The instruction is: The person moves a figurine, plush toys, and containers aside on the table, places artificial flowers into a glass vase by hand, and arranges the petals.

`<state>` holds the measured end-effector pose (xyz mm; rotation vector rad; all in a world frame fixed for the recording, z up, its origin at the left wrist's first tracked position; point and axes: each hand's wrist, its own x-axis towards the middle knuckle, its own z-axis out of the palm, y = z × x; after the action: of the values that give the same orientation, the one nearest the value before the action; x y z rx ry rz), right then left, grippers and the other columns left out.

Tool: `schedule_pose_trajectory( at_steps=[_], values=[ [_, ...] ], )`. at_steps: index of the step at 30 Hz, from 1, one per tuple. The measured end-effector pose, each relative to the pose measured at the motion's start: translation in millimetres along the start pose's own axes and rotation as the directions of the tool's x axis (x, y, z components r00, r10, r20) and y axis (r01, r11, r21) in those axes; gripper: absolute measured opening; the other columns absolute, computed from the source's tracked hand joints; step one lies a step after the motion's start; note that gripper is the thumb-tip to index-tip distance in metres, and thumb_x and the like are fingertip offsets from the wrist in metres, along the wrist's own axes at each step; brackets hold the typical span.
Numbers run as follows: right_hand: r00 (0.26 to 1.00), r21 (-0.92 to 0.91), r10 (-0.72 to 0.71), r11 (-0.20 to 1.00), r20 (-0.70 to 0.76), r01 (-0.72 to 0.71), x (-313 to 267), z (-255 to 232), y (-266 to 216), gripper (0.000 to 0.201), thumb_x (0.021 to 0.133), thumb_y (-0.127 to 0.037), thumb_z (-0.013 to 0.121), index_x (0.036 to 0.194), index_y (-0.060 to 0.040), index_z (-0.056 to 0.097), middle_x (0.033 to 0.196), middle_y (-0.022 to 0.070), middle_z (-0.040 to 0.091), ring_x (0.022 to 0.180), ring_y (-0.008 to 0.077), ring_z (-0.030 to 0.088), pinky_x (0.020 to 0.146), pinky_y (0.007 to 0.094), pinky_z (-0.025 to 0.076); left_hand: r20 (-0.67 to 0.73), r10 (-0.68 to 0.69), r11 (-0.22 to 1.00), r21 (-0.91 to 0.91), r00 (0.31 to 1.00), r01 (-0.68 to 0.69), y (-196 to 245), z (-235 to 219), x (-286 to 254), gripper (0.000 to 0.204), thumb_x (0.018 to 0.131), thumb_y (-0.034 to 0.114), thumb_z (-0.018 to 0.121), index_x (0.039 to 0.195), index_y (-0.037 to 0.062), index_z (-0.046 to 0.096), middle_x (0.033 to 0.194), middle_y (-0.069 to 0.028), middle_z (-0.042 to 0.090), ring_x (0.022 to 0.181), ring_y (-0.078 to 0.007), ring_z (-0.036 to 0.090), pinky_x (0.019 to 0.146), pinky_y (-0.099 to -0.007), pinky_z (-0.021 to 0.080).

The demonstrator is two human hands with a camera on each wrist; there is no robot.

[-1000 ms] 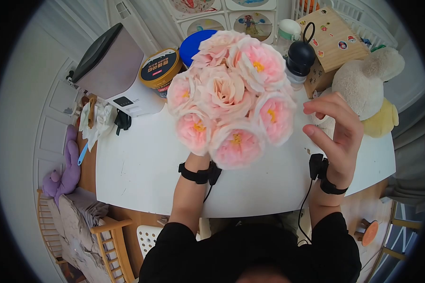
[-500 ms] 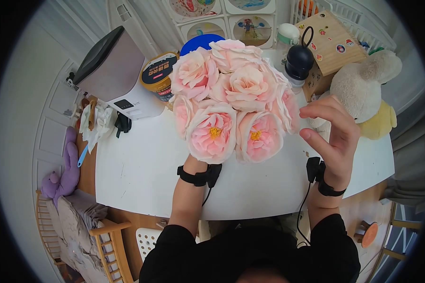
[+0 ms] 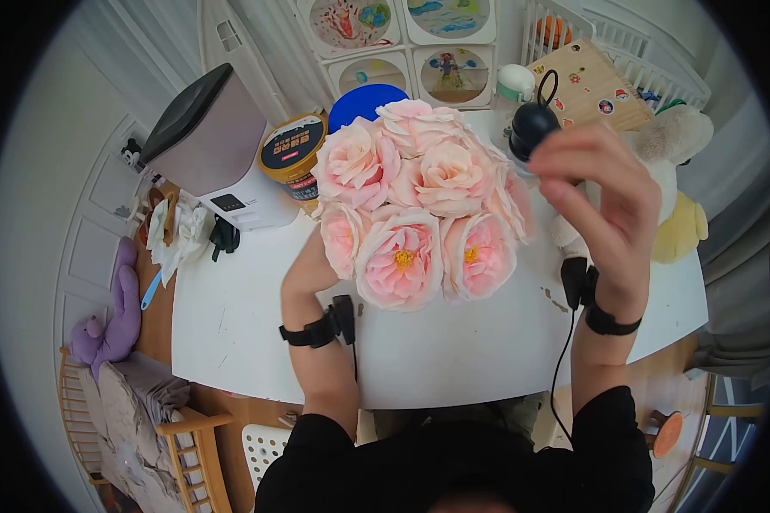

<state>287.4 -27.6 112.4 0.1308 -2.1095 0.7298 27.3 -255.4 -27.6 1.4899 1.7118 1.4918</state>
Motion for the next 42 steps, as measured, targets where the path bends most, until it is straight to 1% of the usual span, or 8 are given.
schedule_pose_trajectory(
  at_steps=[3,9,15,18,21,30,36,42],
  values=[
    [0.969,-0.068,-0.18,0.979,0.167,0.194,34.0,6.5,11.2,0.017,0.076,-0.006,0.071,0.092,-0.0029,0.072,0.106,0.0092,0.063,0.097,0.0273,0.057,0.085,0.0361,0.045,-0.209,-0.193,0.981,-0.01,0.959,0.195,27.5,-23.5,-13.9,0.028,0.083,0.002,0.072,0.111,-0.0006,0.066,0.099,-0.0057,0.07,0.093,-0.0134,0.064,0.089,-0.029,0.049],
    [0.832,-0.004,-0.451,0.878,0.323,0.478,62.9,30.7,29.7,0.02,0.076,-0.012,0.072,0.094,-0.0052,0.073,0.118,0.0098,0.06,0.113,0.0301,0.052,0.095,0.0407,0.043,-0.488,0.182,0.97,0.232,0.853,-0.074,119.6,-24.7,-0.3,0.018,0.086,0.0,0.068,0.104,-0.0026,0.068,0.097,-0.0059,0.07,0.09,-0.0103,0.064,0.087,-0.0278,0.049],
    [0.803,-0.001,-0.446,0.874,0.395,0.486,70.3,33.2,28.0,0.016,0.075,-0.011,0.073,0.09,-0.0047,0.072,0.116,0.0092,0.059,0.116,0.0291,0.05,0.097,0.0403,0.043,-0.055,0.574,0.661,0.62,0.817,-0.423,166.0,5.8,70.5,0.017,0.09,0.003,0.063,0.106,0.0001,0.068,0.099,-0.0077,0.067,0.079,-0.009,0.062,0.076,-0.0236,0.049],
    [0.826,0.006,-0.415,0.895,0.381,0.446,66.9,35.6,36.5,0.013,0.079,-0.011,0.07,0.087,-0.0025,0.066,0.102,0.0092,0.06,0.107,0.0287,0.054,0.088,0.0393,0.046,-0.102,0.21,0.952,0.249,0.972,-0.18,156.3,16.2,81.5,0.02,0.095,0.004,0.059,0.114,-0.0004,0.063,0.106,-0.0085,0.067,0.091,-0.0093,0.061,0.081,-0.0228,0.049],
    [0.863,0.061,-0.291,0.954,0.413,0.293,61.6,31.7,40.4,0.013,0.084,-0.013,0.066,0.089,-0.0024,0.06,0.089,0.0094,0.058,0.092,0.0297,0.057,0.077,0.0395,0.046,-0.086,0.028,0.961,0.278,0.996,-0.003,151.3,15.7,78.0,0.02,0.09,0.007,0.062,0.11,0.0022,0.066,0.088,-0.003,0.065,0.072,-0.0047,0.058,0.061,-0.0235,0.045],
    [0.868,0.107,-0.206,0.978,0.452,0.177,61.4,31.3,38.8,0.014,0.091,-0.017,0.058,0.092,-0.0028,0.054,0.078,0.0116,0.057,0.072,0.0297,0.055,0.066,0.0383,0.042,-0.095,0.305,0.917,0.298,0.948,-0.265,134.3,29.1,80.7,0.021,0.091,0.005,0.06,0.112,0.0024,0.062,0.095,-0.0039,0.067,0.08,-0.0084,0.061,0.071,-0.024,0.048],
    [0.821,0.162,-0.148,0.984,0.551,0.069,69.0,24.9,35.2,0.012,0.092,-0.013,0.056,0.092,-0.0016,0.055,0.082,0.0084,0.058,0.076,0.0243,0.054,0.073,0.0328,0.044,-0.254,0.273,0.959,0.147,0.928,-0.242,147.0,15.0,74.6,0.022,0.096,0.003,0.052,0.116,-0.0033,0.06,0.118,-0.0081,0.063,0.111,-0.0132,0.057,0.096,-0.0279,0.043],
    [0.799,0.188,-0.149,0.981,0.583,0.045,73.4,23.4,33.3,0.012,0.091,-0.013,0.055,0.092,-0.0009,0.055,0.083,0.0076,0.059,0.078,0.0225,0.054,0.074,0.0319,0.044,-0.253,0.085,0.943,0.332,0.964,0.004,146.8,-9.4,60.5,0.024,0.09,0.007,0.062,0.112,-0.0001,0.064,0.104,-0.0074,0.065,0.088,-0.0114,0.061,0.077,-0.0261,0.049]
  ],
)
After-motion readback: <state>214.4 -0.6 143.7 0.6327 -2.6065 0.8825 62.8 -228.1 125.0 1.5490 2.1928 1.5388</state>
